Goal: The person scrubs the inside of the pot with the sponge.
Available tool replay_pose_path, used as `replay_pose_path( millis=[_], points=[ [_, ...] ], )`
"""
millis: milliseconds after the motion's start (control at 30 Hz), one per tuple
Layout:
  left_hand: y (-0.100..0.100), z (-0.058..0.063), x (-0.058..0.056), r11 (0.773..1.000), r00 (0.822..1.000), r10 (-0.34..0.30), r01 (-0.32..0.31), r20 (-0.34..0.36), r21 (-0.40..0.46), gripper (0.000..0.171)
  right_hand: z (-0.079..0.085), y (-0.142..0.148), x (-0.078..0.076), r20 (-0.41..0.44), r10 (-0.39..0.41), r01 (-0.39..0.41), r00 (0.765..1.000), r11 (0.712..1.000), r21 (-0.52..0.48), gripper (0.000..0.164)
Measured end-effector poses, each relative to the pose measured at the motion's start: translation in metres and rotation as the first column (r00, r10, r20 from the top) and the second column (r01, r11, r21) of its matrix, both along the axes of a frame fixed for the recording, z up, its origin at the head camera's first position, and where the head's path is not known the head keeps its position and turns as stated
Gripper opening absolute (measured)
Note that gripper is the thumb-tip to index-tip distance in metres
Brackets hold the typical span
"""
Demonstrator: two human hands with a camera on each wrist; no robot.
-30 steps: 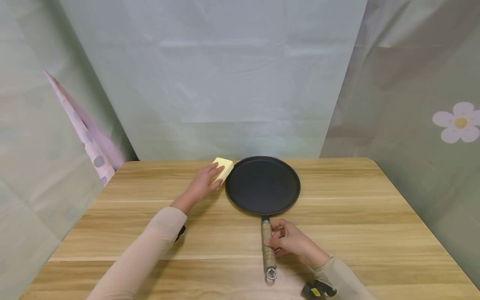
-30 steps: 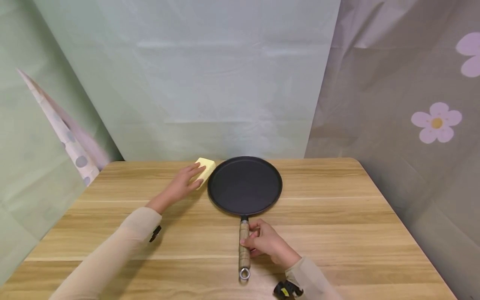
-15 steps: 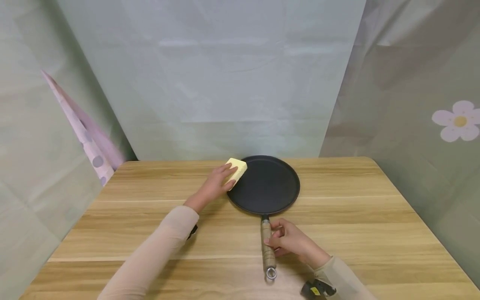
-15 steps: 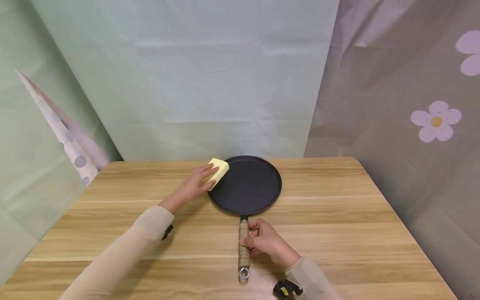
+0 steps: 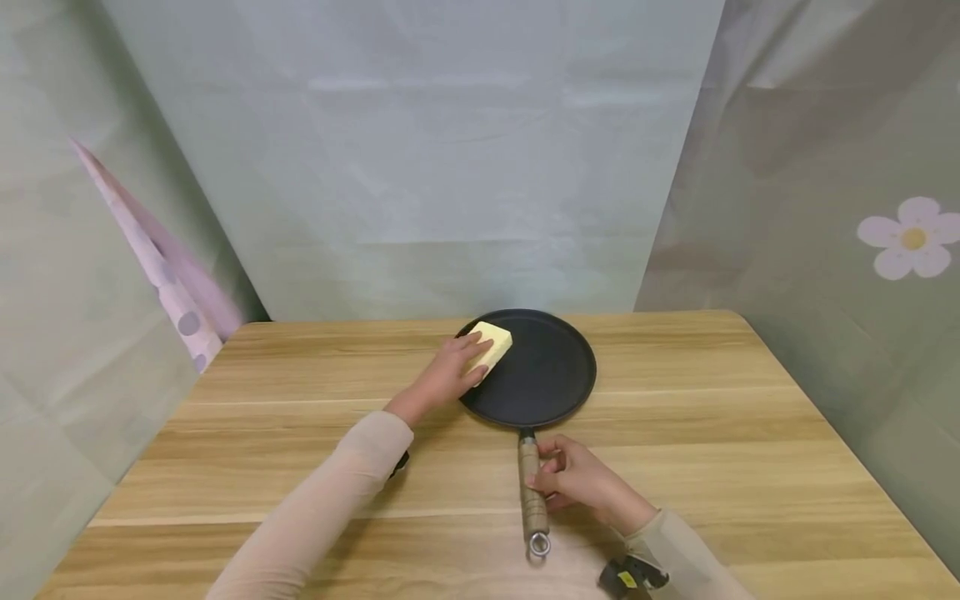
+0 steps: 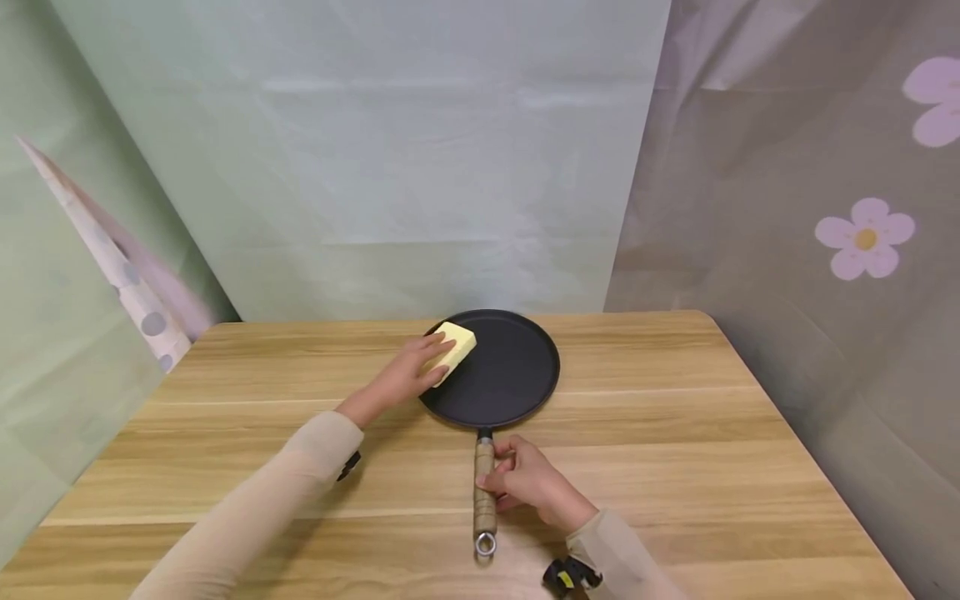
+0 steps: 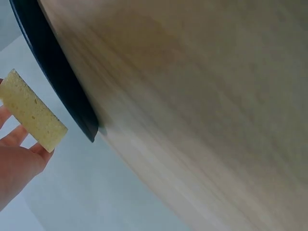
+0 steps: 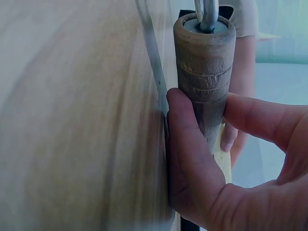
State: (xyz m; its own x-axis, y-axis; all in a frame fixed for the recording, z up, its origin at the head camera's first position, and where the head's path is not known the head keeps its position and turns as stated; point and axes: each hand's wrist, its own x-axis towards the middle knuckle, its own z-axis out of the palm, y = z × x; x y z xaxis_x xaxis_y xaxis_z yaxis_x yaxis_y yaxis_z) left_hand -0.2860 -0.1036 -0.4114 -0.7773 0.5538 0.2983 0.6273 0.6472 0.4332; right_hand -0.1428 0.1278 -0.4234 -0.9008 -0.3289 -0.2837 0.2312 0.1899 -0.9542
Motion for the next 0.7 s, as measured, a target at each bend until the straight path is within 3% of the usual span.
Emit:
replay_pose_path(
  millis=[433,700],
  points=[
    [0.004,-0.010,-0.001,0.999,0.999,-0.031,0.032,0.019,-0.030,0.047,-0.001,0.000,-0.001,0.003,0.001,-0.001,1.000,1.000,-0.003,0.048],
    [0.012,-0.011,0.000,0.996,0.995,-0.038,0.045,0.087,-0.080,0.048,0.000,0.000,-0.001,0.006,-0.004,0.004,1.000,1.000,0.021,0.049]
  ],
)
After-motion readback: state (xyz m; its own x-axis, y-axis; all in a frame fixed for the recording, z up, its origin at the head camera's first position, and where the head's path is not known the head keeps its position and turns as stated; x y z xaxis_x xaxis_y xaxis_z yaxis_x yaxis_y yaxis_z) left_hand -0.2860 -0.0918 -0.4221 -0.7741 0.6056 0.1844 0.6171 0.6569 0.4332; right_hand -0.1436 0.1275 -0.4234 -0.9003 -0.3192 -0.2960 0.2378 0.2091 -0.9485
